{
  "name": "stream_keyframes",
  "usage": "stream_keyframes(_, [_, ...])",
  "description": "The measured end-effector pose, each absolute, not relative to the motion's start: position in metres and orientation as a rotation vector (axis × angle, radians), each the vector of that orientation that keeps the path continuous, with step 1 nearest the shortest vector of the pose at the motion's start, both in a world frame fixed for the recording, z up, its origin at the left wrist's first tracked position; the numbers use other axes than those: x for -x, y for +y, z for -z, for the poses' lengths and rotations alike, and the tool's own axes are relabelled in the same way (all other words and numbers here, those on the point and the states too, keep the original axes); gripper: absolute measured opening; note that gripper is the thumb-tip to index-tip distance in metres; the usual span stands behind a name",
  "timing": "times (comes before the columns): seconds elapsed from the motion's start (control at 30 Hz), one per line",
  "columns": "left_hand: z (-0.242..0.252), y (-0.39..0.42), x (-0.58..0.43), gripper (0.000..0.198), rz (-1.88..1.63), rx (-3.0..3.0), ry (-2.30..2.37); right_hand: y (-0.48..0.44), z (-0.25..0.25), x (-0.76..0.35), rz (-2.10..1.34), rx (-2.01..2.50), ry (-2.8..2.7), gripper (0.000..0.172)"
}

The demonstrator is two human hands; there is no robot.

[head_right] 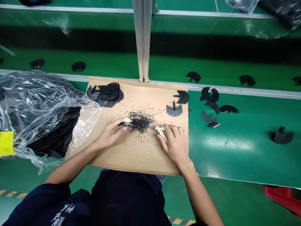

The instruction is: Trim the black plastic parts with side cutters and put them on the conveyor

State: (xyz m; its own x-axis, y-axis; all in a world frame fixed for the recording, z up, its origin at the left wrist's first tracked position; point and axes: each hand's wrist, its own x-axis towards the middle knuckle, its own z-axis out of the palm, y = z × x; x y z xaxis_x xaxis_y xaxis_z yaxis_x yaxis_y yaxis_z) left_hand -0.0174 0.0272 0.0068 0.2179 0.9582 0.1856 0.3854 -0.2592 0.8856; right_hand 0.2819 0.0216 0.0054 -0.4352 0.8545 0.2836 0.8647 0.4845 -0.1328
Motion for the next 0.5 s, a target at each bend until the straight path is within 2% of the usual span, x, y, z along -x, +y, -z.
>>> stream_keyframes(0.03, [-0.006, 0.027, 0.015, 0.026, -1.006, -1.611, 1.273, 0.022, -0.005, -0.281, 0.043, 1.458, -2.427, 0.044])
stream_keyframes(0.13, [-0.006, 0.028, 0.009, 0.055, -1.021, -1.213, 1.251, 0.024, -0.001, -0.282, -0.001, 1.494, -2.434, 0.043])
stream_keyframes(0.2, [-0.012, 0.034, 0.01, 0.068, -1.03, -1.109, 1.226, 0.022, 0.003, -0.284, -0.022, 1.528, -2.427, 0.043])
stream_keyframes(0.33, [-0.031, 0.078, 0.033, 0.067, -1.104, -1.356, 1.302, 0.011, 0.004, -0.288, -0.066, 1.57, -2.411, 0.042])
stream_keyframes(0.5, [-0.04, 0.194, 0.078, 0.059, -1.069, -1.839, 1.517, -0.003, -0.004, -0.295, -0.212, 1.539, -2.306, 0.046])
